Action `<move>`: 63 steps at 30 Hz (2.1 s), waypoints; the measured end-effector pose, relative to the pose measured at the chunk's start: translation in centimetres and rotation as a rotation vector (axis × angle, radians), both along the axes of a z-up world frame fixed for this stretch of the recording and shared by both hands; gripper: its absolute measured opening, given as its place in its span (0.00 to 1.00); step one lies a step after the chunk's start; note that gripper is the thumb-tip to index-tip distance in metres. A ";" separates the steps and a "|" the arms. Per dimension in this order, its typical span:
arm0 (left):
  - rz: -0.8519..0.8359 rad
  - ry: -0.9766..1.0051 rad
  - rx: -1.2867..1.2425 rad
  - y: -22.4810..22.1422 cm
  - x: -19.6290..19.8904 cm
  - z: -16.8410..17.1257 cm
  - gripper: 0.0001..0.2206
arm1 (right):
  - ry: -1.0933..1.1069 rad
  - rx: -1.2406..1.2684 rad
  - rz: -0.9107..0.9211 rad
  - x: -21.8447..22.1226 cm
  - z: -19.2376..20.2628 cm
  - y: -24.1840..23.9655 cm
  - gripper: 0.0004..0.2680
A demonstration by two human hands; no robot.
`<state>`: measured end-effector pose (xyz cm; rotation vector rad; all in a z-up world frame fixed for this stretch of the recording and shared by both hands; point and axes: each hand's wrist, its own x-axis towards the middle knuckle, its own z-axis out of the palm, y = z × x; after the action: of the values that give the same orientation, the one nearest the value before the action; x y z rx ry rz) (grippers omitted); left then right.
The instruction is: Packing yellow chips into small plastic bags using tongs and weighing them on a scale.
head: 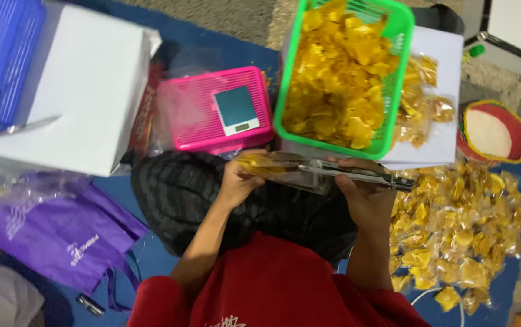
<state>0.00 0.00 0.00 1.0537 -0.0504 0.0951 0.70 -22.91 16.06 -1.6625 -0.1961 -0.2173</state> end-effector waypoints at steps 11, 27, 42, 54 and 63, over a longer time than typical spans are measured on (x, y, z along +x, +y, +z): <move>0.084 0.028 -0.127 3.4 -0.9 0.2 0.33 | -0.024 -0.124 0.060 0.2 2.5 4.5 0.11; -0.028 0.022 0.000 3.4 -1.2 3.2 0.36 | 0.036 -0.101 0.083 0.3 1.7 3.5 0.07; -0.135 0.060 -0.056 2.2 -3.2 -0.5 0.20 | 0.065 0.150 0.108 -0.8 -0.7 0.0 0.07; -0.103 0.129 -0.034 -2.4 -0.8 3.7 0.33 | 0.120 0.239 0.079 -0.5 -2.6 -7.0 0.09; -0.108 0.131 0.006 -1.8 -0.3 0.6 0.26 | 0.043 0.149 -0.025 -0.5 -2.6 -7.5 0.07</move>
<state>-0.29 -1.76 0.63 1.0588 0.0112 -0.0717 0.20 -30.44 13.46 -1.5205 -0.1242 -0.2098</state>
